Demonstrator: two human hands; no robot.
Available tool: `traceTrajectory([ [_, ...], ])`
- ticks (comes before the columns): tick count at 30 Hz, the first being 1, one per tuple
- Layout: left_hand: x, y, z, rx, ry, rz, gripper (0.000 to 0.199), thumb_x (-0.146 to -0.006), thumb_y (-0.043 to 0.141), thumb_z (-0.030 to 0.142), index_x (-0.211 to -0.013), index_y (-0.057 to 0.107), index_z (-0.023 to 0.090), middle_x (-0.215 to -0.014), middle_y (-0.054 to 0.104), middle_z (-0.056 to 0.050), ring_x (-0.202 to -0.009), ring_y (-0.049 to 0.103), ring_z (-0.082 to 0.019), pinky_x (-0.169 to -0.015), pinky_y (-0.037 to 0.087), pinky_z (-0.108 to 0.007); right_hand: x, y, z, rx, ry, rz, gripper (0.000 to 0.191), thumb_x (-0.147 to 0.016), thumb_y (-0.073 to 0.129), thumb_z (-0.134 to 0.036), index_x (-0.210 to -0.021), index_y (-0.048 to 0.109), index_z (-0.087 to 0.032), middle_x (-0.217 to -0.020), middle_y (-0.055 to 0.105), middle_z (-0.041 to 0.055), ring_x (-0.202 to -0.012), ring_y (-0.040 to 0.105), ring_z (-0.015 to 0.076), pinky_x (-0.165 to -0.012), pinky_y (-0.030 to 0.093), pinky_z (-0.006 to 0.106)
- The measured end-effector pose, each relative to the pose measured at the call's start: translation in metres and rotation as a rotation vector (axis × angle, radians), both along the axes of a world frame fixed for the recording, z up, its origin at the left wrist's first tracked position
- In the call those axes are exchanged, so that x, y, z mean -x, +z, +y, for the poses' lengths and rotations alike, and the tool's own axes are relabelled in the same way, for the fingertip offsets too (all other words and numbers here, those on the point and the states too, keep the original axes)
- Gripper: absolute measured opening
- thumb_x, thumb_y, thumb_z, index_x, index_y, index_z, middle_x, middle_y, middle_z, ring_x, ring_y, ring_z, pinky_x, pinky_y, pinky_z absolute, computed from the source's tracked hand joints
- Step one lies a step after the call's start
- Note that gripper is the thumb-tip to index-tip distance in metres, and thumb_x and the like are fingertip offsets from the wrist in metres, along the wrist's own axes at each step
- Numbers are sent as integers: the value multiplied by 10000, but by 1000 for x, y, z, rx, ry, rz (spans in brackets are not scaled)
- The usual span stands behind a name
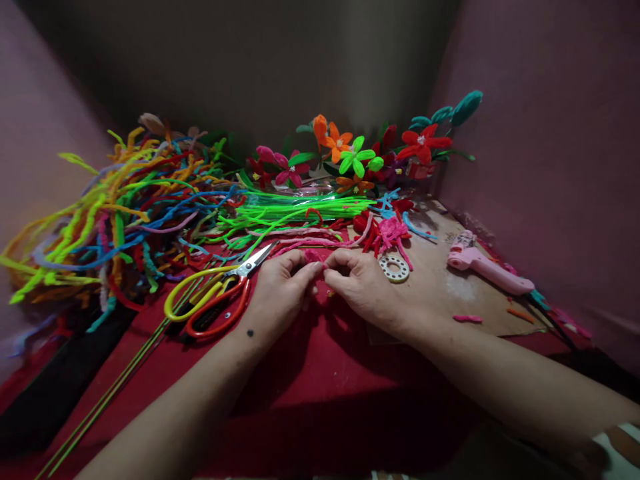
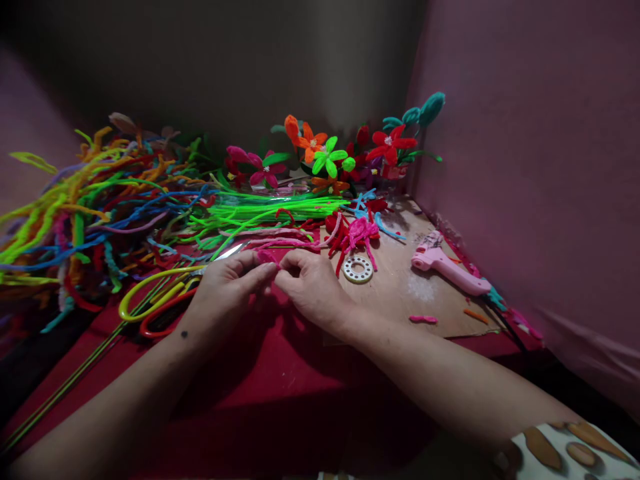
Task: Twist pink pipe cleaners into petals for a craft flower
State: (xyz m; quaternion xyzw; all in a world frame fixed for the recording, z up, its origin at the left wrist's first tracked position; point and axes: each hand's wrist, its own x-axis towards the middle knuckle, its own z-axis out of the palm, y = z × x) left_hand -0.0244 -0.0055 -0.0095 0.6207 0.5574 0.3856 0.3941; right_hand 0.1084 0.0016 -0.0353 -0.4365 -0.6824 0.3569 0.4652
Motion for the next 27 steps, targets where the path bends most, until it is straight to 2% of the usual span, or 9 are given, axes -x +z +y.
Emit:
traceTrajectory([
  [2, -2, 0, 0, 11, 3, -14, 235, -745, 551, 294, -560, 469, 173, -447, 485, 47, -393, 425, -82, -419, 330, -214, 0, -1, 0, -8, -28, -4, 137, -709, 487, -159, -572, 506, -161, -541, 451, -37, -539, 397, 84, -528, 317, 222],
  [4, -2, 1, 1, -8, 7, -14, 237, -733, 566, 292, -552, 474, 169, -449, 489, 45, -399, 433, -82, -416, 330, -209, -2, 0, 0, 51, -17, 22, 144, -697, 498, -162, -554, 491, -161, -528, 443, -40, -523, 390, 79, -512, 311, 219],
  [8, 3, 2, 6, 2, -53, -66, 196, -717, 583, 296, -594, 535, 152, -473, 505, 37, -418, 421, -73, -424, 326, -199, -9, 3, 3, 340, 115, 158, 154, -707, 552, -273, -610, 540, -154, -539, 475, -33, -482, 404, 75, -463, 299, 215],
  [11, 8, 3, 9, 94, -135, -163, 180, -719, 583, 316, -661, 576, 145, -511, 535, 24, -434, 454, -81, -438, 356, -203, -10, 4, 4, 452, 164, 238, 196, -676, 611, -326, -626, 569, -141, -539, 506, -22, -464, 406, 73, -458, 296, 221],
  [14, 11, 3, 11, 125, -151, -236, 174, -706, 605, 317, -706, 597, 143, -570, 577, 10, -481, 503, -91, -492, 406, -213, -8, 4, 5, 439, 147, 308, 159, -656, 623, -274, -601, 556, -141, -543, 513, -24, -471, 412, 71, -476, 308, 223],
  [18, 11, 3, 11, 128, -123, -167, 190, -679, 627, 327, -697, 596, 140, -594, 598, 0, -491, 522, -100, -514, 414, -224, -6, 3, 4, 426, 112, 311, 129, -667, 601, -250, -612, 556, -143, -543, 498, -31, -474, 407, 69, -474, 313, 219],
  [22, 8, 4, 10, 156, -110, -153, 131, -659, 605, 270, -653, 580, 142, -553, 585, 9, -476, 513, -102, -509, 398, -224, -6, 5, 2, 345, 60, 249, 105, -673, 576, -219, -604, 551, -144, -548, 478, -41, -489, 400, 67, -475, 319, 208],
  [25, 7, 3, 10, 181, -125, -213, 60, -627, 586, 203, -625, 575, 145, -521, 575, 19, -474, 514, -106, -515, 404, -231, -4, 4, 1, 294, 37, 217, 87, -690, 546, -179, -608, 537, -151, -561, 479, -43, -503, 400, 67, -495, 333, 206],
  [27, 7, 2, 10, 200, -130, -265, 31, -610, 575, 176, -614, 575, 145, -511, 576, 20, -469, 518, -109, -517, 410, -237, -2, 2, 0, 207, 17, 186, 95, -703, 536, -164, -609, 531, -156, -571, 487, -39, -530, 420, 76, -526, 351, 211],
])
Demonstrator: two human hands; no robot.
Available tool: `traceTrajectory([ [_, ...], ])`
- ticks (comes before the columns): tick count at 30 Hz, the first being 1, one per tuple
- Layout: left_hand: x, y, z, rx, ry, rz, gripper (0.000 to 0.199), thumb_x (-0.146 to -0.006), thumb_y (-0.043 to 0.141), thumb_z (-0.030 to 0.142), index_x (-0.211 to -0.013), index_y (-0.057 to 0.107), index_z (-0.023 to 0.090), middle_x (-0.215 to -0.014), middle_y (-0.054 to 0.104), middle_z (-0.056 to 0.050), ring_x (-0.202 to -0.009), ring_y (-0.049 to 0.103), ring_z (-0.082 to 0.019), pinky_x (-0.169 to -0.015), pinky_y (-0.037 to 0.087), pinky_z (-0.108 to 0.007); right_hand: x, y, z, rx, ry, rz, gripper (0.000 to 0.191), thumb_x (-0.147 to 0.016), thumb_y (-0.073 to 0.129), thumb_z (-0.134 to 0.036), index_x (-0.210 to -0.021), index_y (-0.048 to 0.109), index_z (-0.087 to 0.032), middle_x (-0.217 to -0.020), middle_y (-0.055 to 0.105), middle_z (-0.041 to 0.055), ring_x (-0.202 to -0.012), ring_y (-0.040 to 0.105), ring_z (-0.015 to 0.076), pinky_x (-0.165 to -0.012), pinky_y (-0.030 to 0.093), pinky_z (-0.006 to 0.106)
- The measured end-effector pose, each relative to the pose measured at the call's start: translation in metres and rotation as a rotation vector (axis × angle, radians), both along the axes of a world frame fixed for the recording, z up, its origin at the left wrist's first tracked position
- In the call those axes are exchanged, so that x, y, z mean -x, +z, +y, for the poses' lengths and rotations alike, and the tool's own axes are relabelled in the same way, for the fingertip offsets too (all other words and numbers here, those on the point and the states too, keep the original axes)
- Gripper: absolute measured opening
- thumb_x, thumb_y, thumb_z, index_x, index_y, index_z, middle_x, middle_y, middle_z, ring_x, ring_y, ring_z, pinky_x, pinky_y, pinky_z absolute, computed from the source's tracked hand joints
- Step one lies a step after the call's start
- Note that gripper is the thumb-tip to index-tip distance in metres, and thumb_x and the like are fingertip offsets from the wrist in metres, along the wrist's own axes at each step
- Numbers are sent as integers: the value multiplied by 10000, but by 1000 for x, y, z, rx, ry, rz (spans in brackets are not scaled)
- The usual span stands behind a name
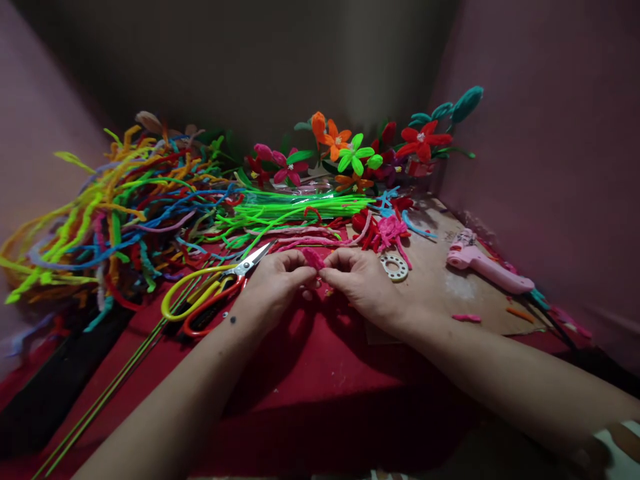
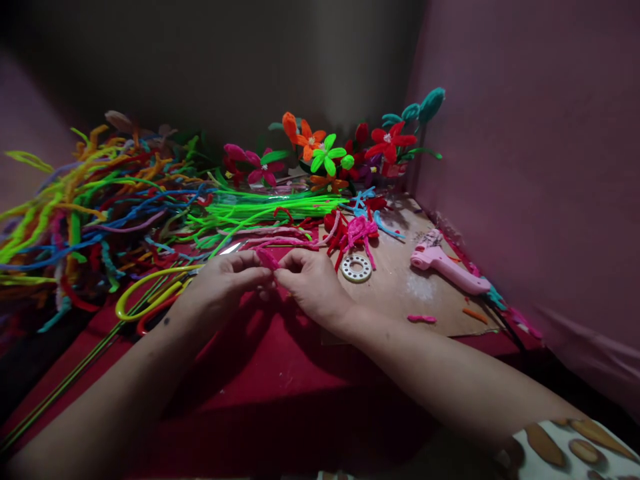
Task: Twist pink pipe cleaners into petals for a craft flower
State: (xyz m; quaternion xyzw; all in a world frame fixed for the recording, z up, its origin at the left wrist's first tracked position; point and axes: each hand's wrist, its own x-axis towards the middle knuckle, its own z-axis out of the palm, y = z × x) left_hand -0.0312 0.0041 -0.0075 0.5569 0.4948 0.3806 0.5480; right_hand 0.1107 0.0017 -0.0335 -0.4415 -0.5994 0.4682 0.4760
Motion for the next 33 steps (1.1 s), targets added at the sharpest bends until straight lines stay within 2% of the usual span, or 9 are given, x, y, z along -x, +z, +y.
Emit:
traceTrajectory([
  [7, -4, -10, 5, 181, 49, -204, 75, -553, 551, 86, -596, 591, 133, -488, 586, 7, -455, 543, -117, -500, 419, -237, 3, -9, -4, -363, -101, -316, 129, -743, 490, -100, -636, 519, -167, -637, 530, -4, -630, 471, 110, -621, 370, 237],
  [13, -7, -15, 8, 276, -17, -377, 114, -534, 533, 45, -453, 553, 123, -406, 460, 35, -401, 427, -66, -454, 396, -216, 0, -15, -4, -504, -122, -491, 128, -770, 476, -96, -669, 495, -171, -686, 524, 21, -656, 459, 126, -618, 354, 248],
  [18, -3, -17, 8, 279, -55, -324, 119, -542, 541, 61, -438, 567, 112, -429, 497, 9, -427, 464, -76, -478, 427, -219, 0, -17, -5, -571, -116, -540, 139, -788, 460, -98, -669, 510, -152, -695, 532, 39, -662, 462, 130, -618, 357, 257],
  [21, -1, -17, 8, 237, -18, -313, 86, -527, 557, 54, -467, 584, 109, -456, 537, 6, -422, 472, -63, -462, 413, -188, 2, -16, -4, -459, -114, -432, 121, -766, 483, -99, -680, 555, -143, -689, 567, 34, -657, 496, 125, -625, 377, 255],
  [25, 0, -13, 5, 181, -30, -332, 73, -539, 570, 53, -532, 601, 120, -509, 596, -4, -499, 554, -91, -534, 444, -196, 2, -9, 0, -45, -17, -133, 85, -719, 543, -158, -653, 589, -132, -610, 578, 12, -558, 504, 103, -530, 380, 229],
  [27, 1, -10, 4, 170, -68, -297, 69, -570, 564, 64, -567, 600, 123, -514, 599, -5, -486, 548, -94, -506, 424, -194, 1, -6, 1, 124, 43, -22, 91, -684, 579, -186, -614, 583, -128, -563, 559, 0, -497, 474, 86, -472, 348, 215],
  [30, 2, -7, 4, 167, -102, -249, 43, -610, 571, 91, -612, 592, 129, -556, 618, -14, -508, 564, -112, -519, 431, -217, -1, -5, 4, 244, 94, 109, 108, -643, 610, -199, -572, 564, -131, -500, 524, -24, -424, 414, 61, -427, 296, 206],
  [33, 2, -6, 7, 142, -110, -254, 38, -603, 611, 116, -607, 577, 132, -574, 631, -15, -550, 588, -129, -586, 458, -248, -1, -7, 6, 281, 118, 229, 103, -623, 618, -192, -570, 547, -140, -472, 501, -36, -414, 409, 62, -434, 300, 211],
])
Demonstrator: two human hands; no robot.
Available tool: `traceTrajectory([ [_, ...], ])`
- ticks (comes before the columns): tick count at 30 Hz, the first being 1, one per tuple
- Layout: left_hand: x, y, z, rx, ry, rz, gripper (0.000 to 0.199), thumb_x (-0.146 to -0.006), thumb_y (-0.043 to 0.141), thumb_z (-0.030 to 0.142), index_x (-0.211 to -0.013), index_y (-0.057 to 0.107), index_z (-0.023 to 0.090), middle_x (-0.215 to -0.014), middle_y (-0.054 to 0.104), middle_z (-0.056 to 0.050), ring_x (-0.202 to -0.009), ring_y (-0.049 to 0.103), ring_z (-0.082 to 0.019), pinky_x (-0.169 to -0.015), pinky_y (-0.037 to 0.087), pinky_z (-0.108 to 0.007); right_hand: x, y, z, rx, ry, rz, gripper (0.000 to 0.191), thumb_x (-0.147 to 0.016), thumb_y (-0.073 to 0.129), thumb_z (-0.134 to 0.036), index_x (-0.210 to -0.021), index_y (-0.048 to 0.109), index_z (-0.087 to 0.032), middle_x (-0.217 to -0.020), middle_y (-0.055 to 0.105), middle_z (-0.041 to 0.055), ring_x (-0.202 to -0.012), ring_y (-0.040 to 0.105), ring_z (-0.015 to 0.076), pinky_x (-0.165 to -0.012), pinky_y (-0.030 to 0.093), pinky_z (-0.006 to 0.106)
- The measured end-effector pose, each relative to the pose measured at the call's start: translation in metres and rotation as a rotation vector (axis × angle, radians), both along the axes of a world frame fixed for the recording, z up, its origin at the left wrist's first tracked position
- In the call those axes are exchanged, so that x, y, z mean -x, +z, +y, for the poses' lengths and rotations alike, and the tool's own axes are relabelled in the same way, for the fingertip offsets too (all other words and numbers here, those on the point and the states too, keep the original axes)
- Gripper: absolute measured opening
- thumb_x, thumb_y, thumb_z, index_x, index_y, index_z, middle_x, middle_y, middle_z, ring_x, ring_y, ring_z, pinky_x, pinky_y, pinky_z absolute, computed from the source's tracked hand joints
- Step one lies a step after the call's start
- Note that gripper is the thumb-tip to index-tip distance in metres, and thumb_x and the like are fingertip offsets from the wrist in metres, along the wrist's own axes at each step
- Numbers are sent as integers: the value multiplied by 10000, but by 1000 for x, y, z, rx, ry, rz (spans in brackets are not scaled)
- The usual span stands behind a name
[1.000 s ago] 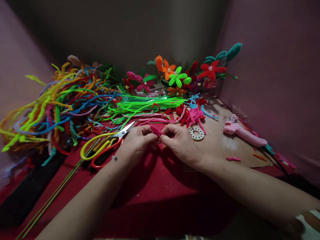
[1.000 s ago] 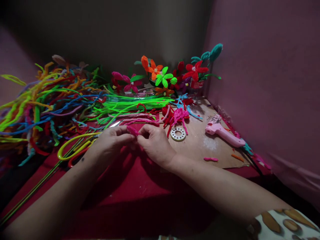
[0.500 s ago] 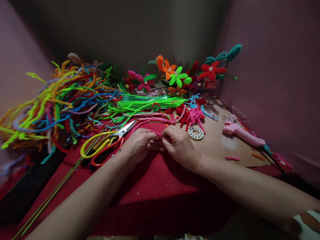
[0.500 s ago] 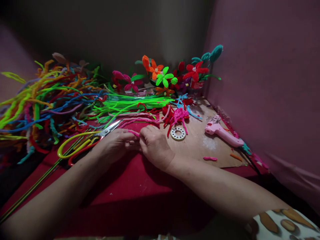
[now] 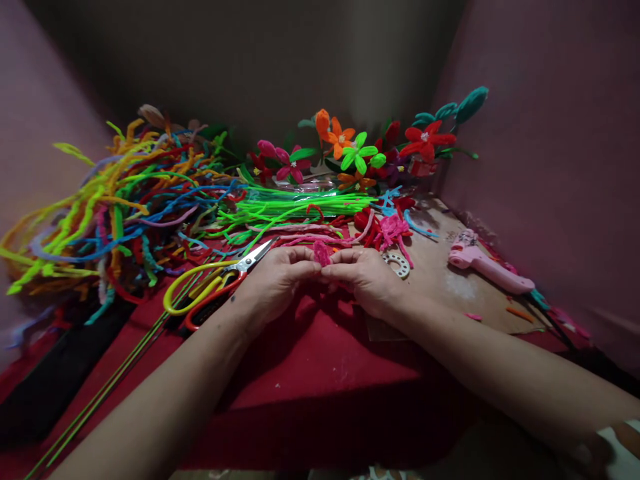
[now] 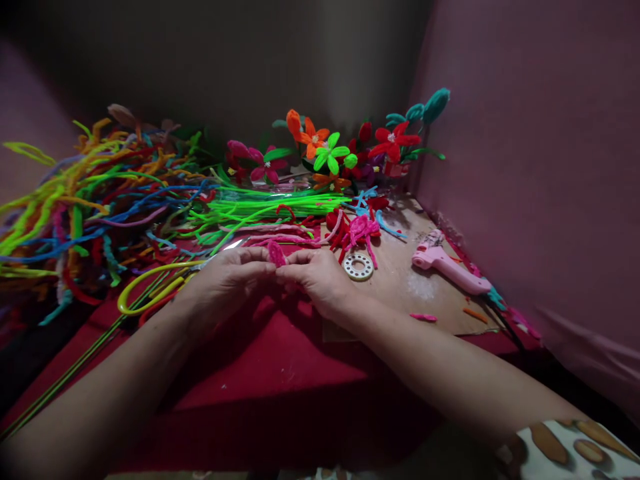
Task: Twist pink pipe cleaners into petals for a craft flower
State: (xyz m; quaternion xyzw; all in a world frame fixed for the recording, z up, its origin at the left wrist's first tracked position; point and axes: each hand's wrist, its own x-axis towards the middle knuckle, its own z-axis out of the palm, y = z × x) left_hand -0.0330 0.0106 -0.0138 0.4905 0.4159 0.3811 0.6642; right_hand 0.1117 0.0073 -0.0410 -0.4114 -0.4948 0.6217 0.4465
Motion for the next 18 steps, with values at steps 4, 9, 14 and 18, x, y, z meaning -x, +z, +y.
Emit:
traceTrajectory([
  [4, 1, 1, 4, -54, 46, 193, 101, -584, 640, 150, -567, 541, 143, -509, 599, 7, -466, 533, -107, -498, 403, -224, 1, 0, -1, -23, -27, 48, 77, -607, 599, -143, -568, 533, -144, -494, 500, -37, -452, 429, 70, -472, 334, 219],
  [9, 8, -4, 9, -170, 25, 422, 82, -591, 640, 181, -584, 569, 141, -513, 565, 18, -470, 492, -95, -467, 340, -211, 2, 0, -5, -29, -34, -12, 77, -599, 586, -123, -552, 529, -143, -497, 494, -38, -454, 416, 67, -470, 326, 219],
  [14, 16, -5, 9, -179, -2, 379, 143, -607, 670, 234, -583, 559, 148, -524, 559, 23, -475, 491, -98, -493, 363, -225, 1, -9, -2, -72, -7, -1, 53, -615, 605, -144, -589, 558, -145, -503, 516, -33, -465, 441, 74, -485, 328, 223],
  [18, 16, 0, 6, -170, -78, 198, 163, -621, 697, 252, -731, 635, 149, -652, 629, -7, -565, 559, -121, -559, 412, -242, 1, -8, 0, -57, -21, -28, 73, -620, 606, -162, -572, 552, -145, -481, 513, -30, -442, 435, 75, -469, 317, 226],
])
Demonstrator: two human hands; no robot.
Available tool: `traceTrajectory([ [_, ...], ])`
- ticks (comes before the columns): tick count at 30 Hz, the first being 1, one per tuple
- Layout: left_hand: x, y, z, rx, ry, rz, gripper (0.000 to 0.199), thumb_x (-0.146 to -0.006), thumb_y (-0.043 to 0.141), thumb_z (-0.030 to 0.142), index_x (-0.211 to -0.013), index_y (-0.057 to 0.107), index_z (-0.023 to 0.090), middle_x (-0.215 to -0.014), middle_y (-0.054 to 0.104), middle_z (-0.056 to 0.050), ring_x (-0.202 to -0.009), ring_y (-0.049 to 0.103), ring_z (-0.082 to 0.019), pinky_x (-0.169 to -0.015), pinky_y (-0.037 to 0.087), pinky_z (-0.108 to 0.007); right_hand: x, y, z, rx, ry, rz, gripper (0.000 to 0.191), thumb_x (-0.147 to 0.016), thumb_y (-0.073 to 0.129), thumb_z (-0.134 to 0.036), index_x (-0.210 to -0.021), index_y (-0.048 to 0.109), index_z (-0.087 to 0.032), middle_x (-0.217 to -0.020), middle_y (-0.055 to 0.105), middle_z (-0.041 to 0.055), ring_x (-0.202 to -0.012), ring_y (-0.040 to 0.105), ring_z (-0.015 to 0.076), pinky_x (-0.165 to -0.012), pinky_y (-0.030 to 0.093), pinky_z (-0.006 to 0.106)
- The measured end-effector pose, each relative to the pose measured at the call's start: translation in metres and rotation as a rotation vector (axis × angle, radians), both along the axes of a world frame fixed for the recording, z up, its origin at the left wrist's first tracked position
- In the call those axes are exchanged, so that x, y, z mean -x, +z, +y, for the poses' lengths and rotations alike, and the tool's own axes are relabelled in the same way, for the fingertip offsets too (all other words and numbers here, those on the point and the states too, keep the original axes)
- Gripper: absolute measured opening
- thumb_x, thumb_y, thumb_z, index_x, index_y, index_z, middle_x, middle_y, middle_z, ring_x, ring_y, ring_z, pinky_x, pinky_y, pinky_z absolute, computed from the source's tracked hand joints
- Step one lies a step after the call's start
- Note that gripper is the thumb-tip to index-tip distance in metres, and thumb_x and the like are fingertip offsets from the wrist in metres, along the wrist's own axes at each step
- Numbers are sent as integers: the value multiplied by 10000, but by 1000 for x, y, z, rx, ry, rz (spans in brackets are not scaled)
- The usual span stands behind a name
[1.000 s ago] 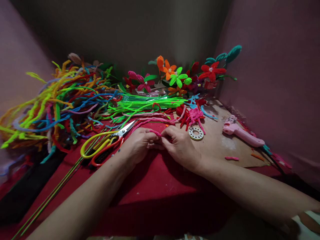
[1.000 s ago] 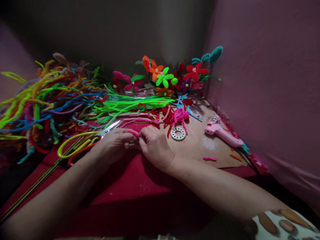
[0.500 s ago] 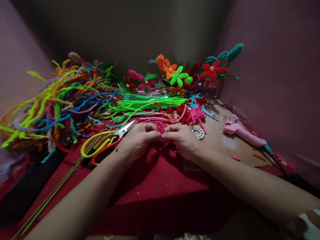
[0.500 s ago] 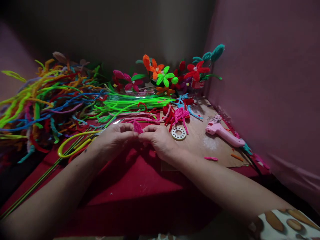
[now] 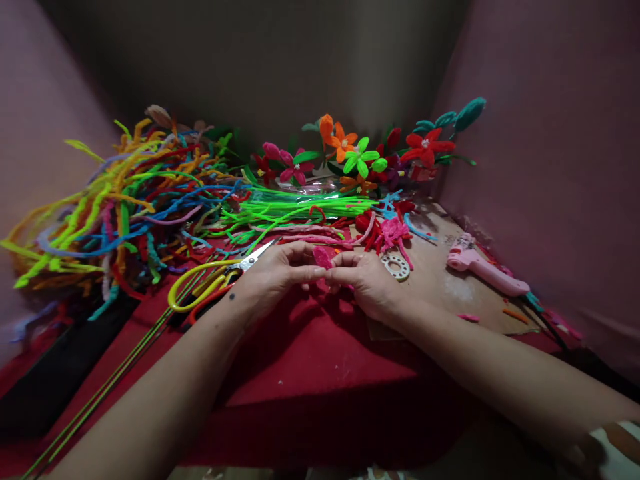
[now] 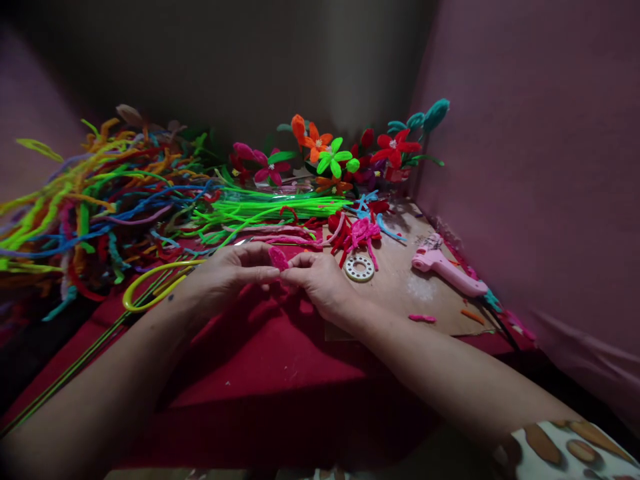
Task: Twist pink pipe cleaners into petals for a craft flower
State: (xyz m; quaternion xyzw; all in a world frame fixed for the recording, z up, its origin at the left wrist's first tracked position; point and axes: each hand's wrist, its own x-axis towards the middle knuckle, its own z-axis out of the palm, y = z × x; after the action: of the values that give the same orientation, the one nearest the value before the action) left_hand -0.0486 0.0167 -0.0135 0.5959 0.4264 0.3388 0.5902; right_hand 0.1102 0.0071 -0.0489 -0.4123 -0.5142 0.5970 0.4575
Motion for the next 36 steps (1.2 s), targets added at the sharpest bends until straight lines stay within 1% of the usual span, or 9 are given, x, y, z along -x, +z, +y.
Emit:
traceTrajectory([
  [6, -7, -2, -2, -2, 197, -100, 149, -623, 717, 258, -638, 645, 128, -557, 585, 14, -495, 485, -69, -506, 362, -202, 0, 7, -3, 39, 44, 11, 37, -617, 593, -162, -593, 573, -143, -498, 529, -22, -443, 436, 76, -462, 311, 228],
  [12, -9, -2, 0, -27, 176, -189, 187, -637, 708, 269, -776, 665, 152, -629, 606, 11, -527, 501, -82, -546, 390, -224, -2, 10, -3, 27, 79, 32, 144, -633, 624, -238, -542, 573, -140, -483, 516, -22, -447, 429, 76, -474, 314, 236],
  [17, -14, -2, -4, -243, 265, 52, 164, -702, 635, 302, -657, 613, 146, -530, 526, 32, -485, 423, -75, -497, 336, -213, -1, 10, -2, 41, 71, 15, 155, -611, 614, -181, -481, 536, -149, -446, 498, -31, -431, 432, 78, -471, 326, 235],
  [21, -20, -5, -11, -630, 418, 331, 118, -725, 581, 268, -665, 622, 175, -677, 602, -6, -657, 521, -127, -656, 400, -241, 0, 8, -3, 80, 65, -15, 183, -612, 609, -180, -459, 512, -152, -407, 470, -34, -390, 393, 68, -433, 292, 227],
  [23, -21, -5, -13, -717, 453, 409, 108, -718, 583, 263, -660, 629, 185, -715, 620, -15, -708, 534, -141, -701, 399, -247, 0, 7, -3, 98, 77, -15, 191, -612, 611, -184, -455, 504, -155, -396, 461, -32, -378, 386, 69, -416, 276, 227],
  [26, -20, -2, -11, -444, 409, 295, 132, -699, 604, 290, -634, 613, 176, -572, 562, 12, -539, 472, -112, -548, 372, -233, -2, 5, -3, 117, 80, 13, 181, -606, 618, -189, -466, 507, -157, -410, 472, -27, -379, 392, 71, -402, 267, 225],
  [30, -16, 0, -6, -12, 194, 16, 196, -669, 648, 351, -659, 616, 157, -484, 489, 44, -413, 366, -67, -430, 279, -208, -4, 6, -2, 86, 65, -15, 151, -607, 596, -172, -475, 527, -148, -412, 475, -25, -382, 387, 69, -399, 263, 222],
  [33, -17, -1, -6, 22, 156, 40, 211, -638, 684, 333, -695, 658, 132, -543, 546, 15, -459, 417, -75, -458, 305, -213, -6, 7, -2, 67, 41, -40, 126, -598, 586, -157, -482, 541, -140, -408, 475, -26, -382, 385, 67, -397, 267, 218],
  [36, -22, -1, -9, -116, 218, 120, 167, -653, 670, 299, -627, 652, 135, -528, 519, 21, -479, 404, -76, -476, 308, -218, -6, 5, -1, 92, 42, -47, 131, -605, 594, -186, -495, 537, -144, -397, 473, -29, -351, 366, 65, -360, 230, 214],
])
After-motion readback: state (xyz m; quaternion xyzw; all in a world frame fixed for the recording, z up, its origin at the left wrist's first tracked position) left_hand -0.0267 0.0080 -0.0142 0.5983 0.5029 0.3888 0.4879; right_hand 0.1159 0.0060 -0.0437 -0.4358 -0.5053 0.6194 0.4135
